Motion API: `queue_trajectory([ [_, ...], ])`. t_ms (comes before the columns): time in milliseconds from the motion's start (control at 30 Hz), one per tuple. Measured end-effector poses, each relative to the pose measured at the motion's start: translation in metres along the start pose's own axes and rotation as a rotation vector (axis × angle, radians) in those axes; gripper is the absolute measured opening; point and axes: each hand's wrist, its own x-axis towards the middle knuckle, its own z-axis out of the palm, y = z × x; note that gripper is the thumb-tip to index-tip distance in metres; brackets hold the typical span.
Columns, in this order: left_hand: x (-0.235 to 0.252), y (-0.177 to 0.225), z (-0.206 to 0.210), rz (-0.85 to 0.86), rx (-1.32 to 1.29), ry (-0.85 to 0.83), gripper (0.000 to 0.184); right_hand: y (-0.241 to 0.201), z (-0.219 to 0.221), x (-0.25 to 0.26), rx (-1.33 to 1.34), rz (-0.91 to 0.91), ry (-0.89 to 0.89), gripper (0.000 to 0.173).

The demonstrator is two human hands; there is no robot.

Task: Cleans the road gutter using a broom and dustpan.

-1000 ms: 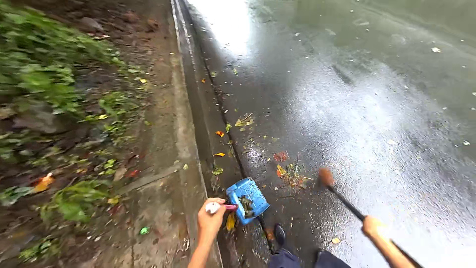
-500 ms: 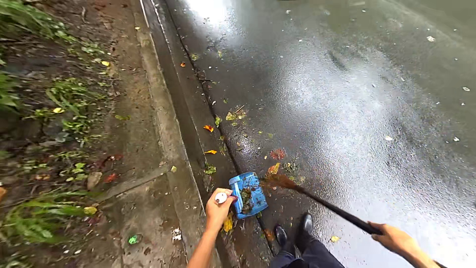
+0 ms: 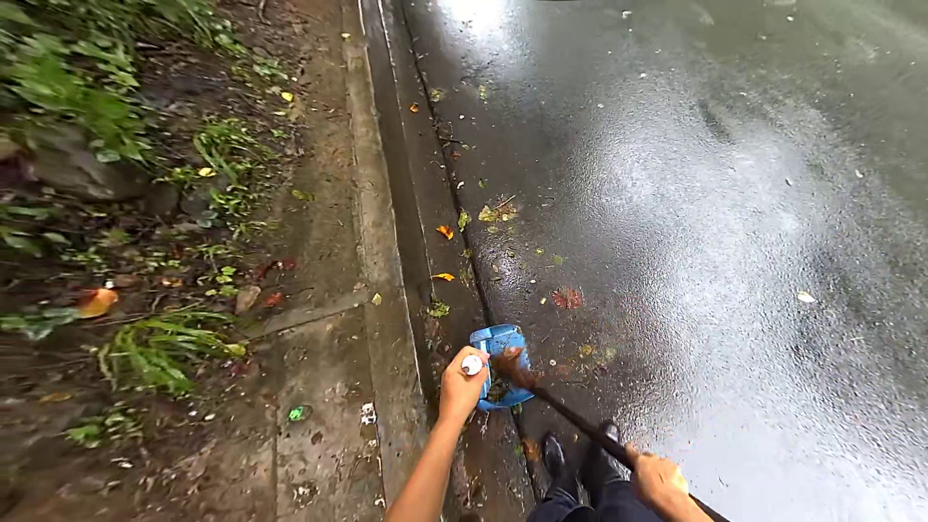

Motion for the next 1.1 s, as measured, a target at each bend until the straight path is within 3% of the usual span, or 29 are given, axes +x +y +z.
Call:
queue_trajectory([
  [67, -0.005, -0.003, -0.014, 0.009, -0.009, 0.022, 0.017, 0.015, -0.008, -0.025, -0.005, -0.072, -0.058, 0.052],
  [167, -0.021, -0.025, -0.055, 0.091, -0.029, 0.034, 0.021, 0.079, -0.019, -0.071, 0.059, -0.06, -0.052, 0.051],
  [267, -0.041, -0.046, -0.101, 0.133, -0.021, 0.03, 0.022, 0.16, -0.019, -0.102, 0.14, 0.037, 0.069, 0.053],
  [367, -0.059, -0.034, -0.117, 0.112, -0.032, 0.055, 0.02, 0.197, -0.014, -0.102, 0.195, 0.224, 0.194, 0.05],
  [433, -0.068, -0.022, -0.113, 0.103, -0.035, 0.05, 0.02, 0.186, -0.002, -0.075, 0.224, 0.356, 0.233, 0.047],
  [500, -0.076, -0.013, -0.096, 0.089, 0.008, 0.018, 0.019, 0.145, 0.021, -0.054, 0.213, 0.421, 0.197, 0.048],
  [600, -0.084, -0.003, -0.068, 0.027, 0.054, -0.022, 0.018, 0.065, 0.065, -0.055, 0.187, 0.298, 0.034, 0.054],
  [667, -0.092, -0.007, -0.052, -0.022, 0.039, 0.024, 0.018, 0.04, 0.079, -0.051, 0.15, 0.189, -0.052, 0.053],
  [767, -0.098, -0.009, -0.051, -0.029, 0.01, 0.088, 0.018, 0.042, 0.055, -0.05, 0.146, 0.03, -0.134, 0.05],
  [867, -0.1, -0.018, -0.054, -0.007, -0.015, 0.155, 0.017, 0.063, 0.01, -0.077, 0.133, -0.018, -0.076, 0.049],
  [1000, -0.099, -0.026, -0.058, -0.01, -0.042, 0.199, 0.016, 0.082, -0.024, -0.081, 0.126, 0.092, 0.098, 0.052],
  [1100, -0.098, -0.032, -0.062, -0.028, -0.072, 0.224, 0.015, 0.042, -0.028, -0.033, 0.072, 0.222, 0.228, 0.053],
])
